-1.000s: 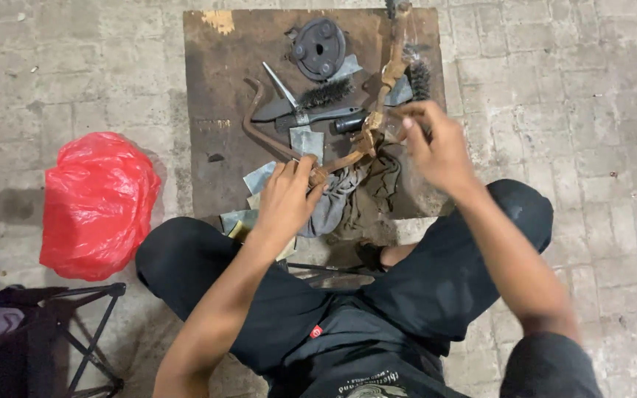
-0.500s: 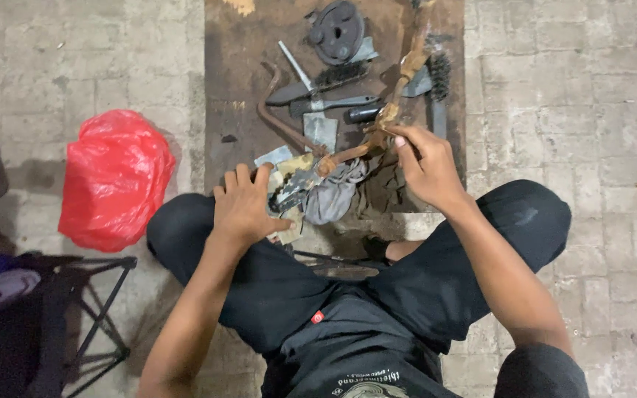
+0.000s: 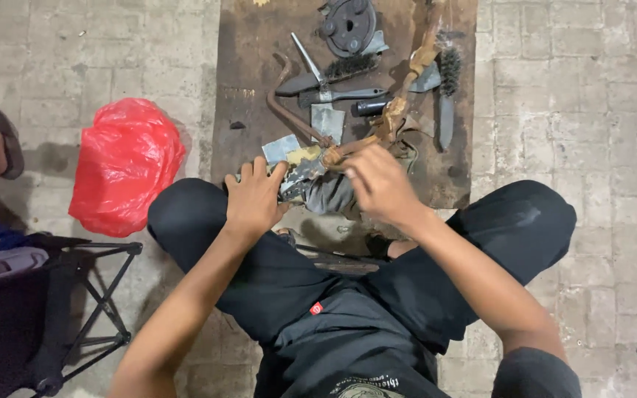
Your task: The person sits on the floor and scrubs a rusty metal part with a wire brush. They rotate the object to clean different sides and then use a rag to wipe the surface. The person also handles a second rusty metal piece and a small metal rod during the process.
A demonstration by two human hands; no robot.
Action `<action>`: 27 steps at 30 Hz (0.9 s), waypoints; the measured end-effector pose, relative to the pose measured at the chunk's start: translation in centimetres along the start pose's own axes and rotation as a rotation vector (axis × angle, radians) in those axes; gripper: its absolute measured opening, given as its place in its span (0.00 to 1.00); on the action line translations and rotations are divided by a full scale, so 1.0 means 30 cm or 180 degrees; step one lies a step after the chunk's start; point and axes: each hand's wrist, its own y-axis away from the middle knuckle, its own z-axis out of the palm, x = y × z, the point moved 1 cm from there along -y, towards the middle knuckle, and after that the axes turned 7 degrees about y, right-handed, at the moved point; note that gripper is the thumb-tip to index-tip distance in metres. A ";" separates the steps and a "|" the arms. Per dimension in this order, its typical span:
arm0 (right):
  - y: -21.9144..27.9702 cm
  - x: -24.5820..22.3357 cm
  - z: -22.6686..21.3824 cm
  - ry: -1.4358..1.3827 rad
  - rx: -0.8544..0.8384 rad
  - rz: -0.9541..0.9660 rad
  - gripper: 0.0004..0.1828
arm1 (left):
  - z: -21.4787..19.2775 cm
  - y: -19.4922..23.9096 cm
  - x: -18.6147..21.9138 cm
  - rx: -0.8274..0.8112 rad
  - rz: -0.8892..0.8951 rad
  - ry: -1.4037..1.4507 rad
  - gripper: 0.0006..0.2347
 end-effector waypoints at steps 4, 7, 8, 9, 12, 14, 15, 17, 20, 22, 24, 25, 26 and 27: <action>-0.092 -0.065 0.067 0.0246 0.0263 -0.0733 0.19 | 0.040 -0.001 -0.027 0.0340 0.0259 0.0083 0.27; -0.118 -0.038 0.146 0.0474 -0.0444 -0.1126 0.32 | 0.017 0.003 -0.022 0.0249 0.0301 0.0023 0.25; -0.093 0.020 0.224 0.0475 -0.0579 -0.1156 0.24 | 0.005 0.002 -0.023 0.0196 0.0333 -0.0048 0.25; -0.068 0.077 0.302 0.0469 -0.0725 -0.1196 0.17 | -0.005 0.004 -0.023 0.0143 0.0352 -0.0108 0.26; -0.166 -0.023 0.139 0.0775 -0.0819 -0.1167 0.19 | -0.003 -0.008 -0.037 0.0011 0.0209 0.0012 0.25; -0.159 -0.027 0.161 0.0779 -0.0816 -0.1127 0.20 | -0.040 0.001 -0.027 0.0007 0.0223 0.0099 0.25; -0.155 -0.031 0.173 0.0789 -0.0790 -0.1055 0.21 | -0.060 0.006 -0.026 -0.0005 0.0263 0.0157 0.25; -0.154 -0.019 0.179 0.0758 -0.0581 -0.1090 0.20 | -0.076 -0.002 -0.039 -0.0040 0.0328 0.0332 0.24; -0.156 -0.017 0.158 0.0619 -0.0440 -0.1033 0.20 | -0.076 -0.052 -0.082 -0.0223 0.0345 0.0643 0.23; -0.142 -0.018 0.136 0.0538 -0.0506 -0.0924 0.22 | -0.076 -0.089 -0.100 -0.0369 0.0326 0.0776 0.24; -0.143 -0.018 0.122 0.0464 -0.0448 -0.0936 0.21 | -0.109 -0.122 -0.119 -0.0272 0.0250 0.0469 0.24; -0.142 -0.021 0.111 0.0471 -0.0448 -0.0937 0.21 | -0.112 -0.145 -0.117 -0.0267 0.0255 0.0470 0.24; -0.141 -0.024 0.101 0.0477 -0.0427 -0.0949 0.20 | -0.116 -0.169 -0.115 -0.0178 0.0282 0.0316 0.24; -0.144 -0.026 0.093 0.0486 -0.0395 -0.0961 0.19 | -0.124 -0.197 -0.117 -0.0085 0.0313 0.0153 0.24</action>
